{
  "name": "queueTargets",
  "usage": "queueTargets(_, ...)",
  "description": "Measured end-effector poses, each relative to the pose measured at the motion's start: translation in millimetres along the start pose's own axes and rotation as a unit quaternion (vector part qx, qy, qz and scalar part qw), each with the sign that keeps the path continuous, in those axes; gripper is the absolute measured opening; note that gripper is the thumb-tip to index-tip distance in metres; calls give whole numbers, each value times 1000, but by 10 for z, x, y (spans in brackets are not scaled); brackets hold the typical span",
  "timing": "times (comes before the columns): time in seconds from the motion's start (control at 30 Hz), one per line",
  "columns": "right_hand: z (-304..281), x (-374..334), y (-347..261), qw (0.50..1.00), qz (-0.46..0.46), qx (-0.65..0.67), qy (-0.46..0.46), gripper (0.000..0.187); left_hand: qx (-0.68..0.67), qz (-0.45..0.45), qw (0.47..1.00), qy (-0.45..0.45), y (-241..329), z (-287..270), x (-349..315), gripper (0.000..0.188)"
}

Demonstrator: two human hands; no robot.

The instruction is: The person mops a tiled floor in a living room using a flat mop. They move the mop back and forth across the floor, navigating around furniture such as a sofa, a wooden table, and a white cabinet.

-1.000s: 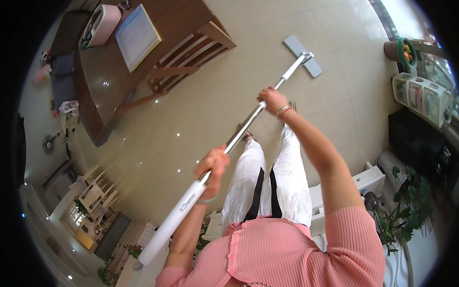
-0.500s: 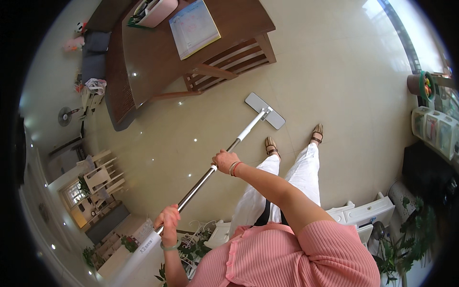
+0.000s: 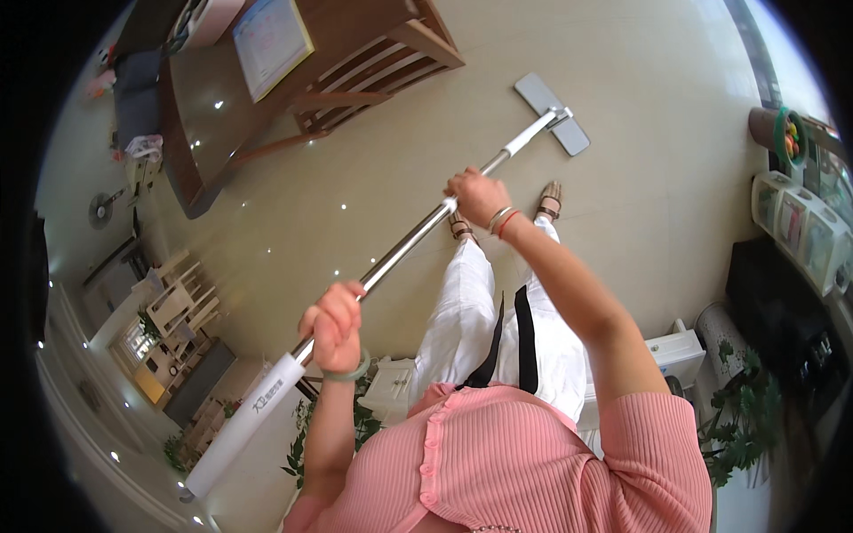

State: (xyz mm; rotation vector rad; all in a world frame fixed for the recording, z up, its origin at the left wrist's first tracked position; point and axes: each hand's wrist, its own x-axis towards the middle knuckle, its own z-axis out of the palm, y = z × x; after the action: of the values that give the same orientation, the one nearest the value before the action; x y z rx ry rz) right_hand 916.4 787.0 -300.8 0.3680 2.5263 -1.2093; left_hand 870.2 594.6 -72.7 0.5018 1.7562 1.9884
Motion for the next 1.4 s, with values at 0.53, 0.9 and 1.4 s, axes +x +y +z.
queueTargets(0.53,-1400,-1125,3245,951,240,-51,187,5,-19,0,976,-217,-1842,2746,450,26)
queueTargets(0.9,-290,-1775,2525,925,220,23,308,20,-4,-31,954,-300,-1265,2104,-184,28)
queueTargets(1.4,1628,-621,-524,943,116,141,280,6,134,-68,951,-270,326,-969,-377,24)
